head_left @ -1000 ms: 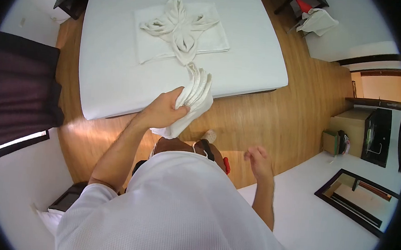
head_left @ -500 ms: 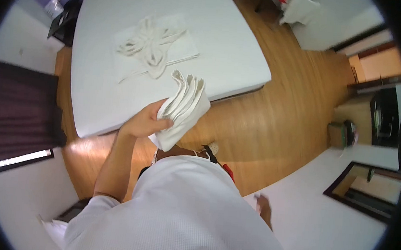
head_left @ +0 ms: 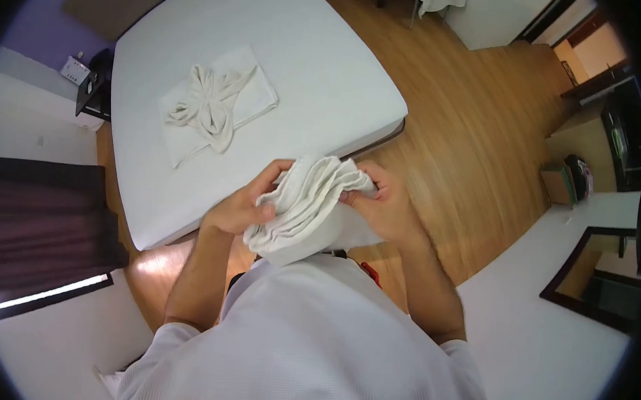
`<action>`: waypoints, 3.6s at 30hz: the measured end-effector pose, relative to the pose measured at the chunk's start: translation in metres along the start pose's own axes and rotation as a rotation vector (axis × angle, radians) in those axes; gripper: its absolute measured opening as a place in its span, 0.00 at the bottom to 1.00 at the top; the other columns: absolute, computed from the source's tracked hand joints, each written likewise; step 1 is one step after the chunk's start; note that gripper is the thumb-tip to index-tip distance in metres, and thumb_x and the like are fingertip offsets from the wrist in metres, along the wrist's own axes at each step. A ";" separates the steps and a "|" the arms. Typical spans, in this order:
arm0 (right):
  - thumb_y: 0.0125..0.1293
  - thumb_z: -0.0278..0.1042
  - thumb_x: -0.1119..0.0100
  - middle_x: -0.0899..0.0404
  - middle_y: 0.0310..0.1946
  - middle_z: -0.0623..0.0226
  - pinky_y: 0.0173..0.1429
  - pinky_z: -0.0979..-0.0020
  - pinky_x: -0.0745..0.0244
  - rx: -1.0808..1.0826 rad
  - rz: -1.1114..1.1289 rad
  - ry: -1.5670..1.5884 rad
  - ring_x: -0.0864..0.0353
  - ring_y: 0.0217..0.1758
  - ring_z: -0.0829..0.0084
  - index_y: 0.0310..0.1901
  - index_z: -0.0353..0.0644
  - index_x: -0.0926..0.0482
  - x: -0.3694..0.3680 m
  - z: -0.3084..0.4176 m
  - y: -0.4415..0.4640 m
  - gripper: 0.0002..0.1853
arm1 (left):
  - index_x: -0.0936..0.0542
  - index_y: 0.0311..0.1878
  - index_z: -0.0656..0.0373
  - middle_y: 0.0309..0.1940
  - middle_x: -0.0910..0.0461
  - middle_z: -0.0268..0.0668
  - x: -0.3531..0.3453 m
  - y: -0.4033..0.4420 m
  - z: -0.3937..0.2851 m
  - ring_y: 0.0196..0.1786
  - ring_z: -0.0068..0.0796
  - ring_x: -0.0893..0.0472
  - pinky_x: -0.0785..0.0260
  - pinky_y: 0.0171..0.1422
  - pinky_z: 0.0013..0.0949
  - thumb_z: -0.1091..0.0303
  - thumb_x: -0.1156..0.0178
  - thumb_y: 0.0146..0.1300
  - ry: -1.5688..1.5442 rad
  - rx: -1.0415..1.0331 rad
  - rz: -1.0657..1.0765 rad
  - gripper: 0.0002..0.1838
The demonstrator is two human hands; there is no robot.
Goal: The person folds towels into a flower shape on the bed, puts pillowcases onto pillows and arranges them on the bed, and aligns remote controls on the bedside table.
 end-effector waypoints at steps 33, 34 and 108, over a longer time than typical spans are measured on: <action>0.63 0.21 0.41 0.20 0.43 0.61 0.51 0.73 0.26 0.100 -0.131 -0.473 0.22 0.47 0.73 0.48 0.35 0.20 0.108 0.040 0.297 0.12 | 0.26 0.49 0.61 0.41 0.24 0.29 0.154 0.291 -0.025 0.42 0.13 0.26 0.31 0.46 0.22 0.69 0.43 0.68 -0.147 0.081 -0.206 0.10; 0.63 0.21 0.41 0.20 0.43 0.61 0.51 0.74 0.26 0.082 -0.110 -0.454 0.22 0.47 0.73 0.48 0.35 0.20 0.111 0.038 0.301 0.12 | 0.26 0.48 0.61 0.40 0.24 0.29 0.155 0.294 -0.026 0.41 0.13 0.27 0.31 0.45 0.21 0.68 0.43 0.68 -0.121 0.067 -0.230 0.10; 0.72 0.42 0.49 0.28 0.54 0.67 0.66 0.60 0.39 0.174 0.228 0.231 0.31 0.60 0.69 0.56 0.43 0.30 0.331 0.183 0.532 0.17 | 0.29 0.51 0.62 0.44 0.24 0.36 0.215 -0.067 -0.217 0.48 0.28 0.24 0.30 0.56 0.34 0.67 0.47 0.71 0.245 -0.772 -1.735 0.11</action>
Point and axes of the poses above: each hand's wrist, its own y-axis towards the middle knuckle, its own x-axis out of the back of the hand, z = x × y, the point moved 7 cm from there along y, towards the middle knuckle
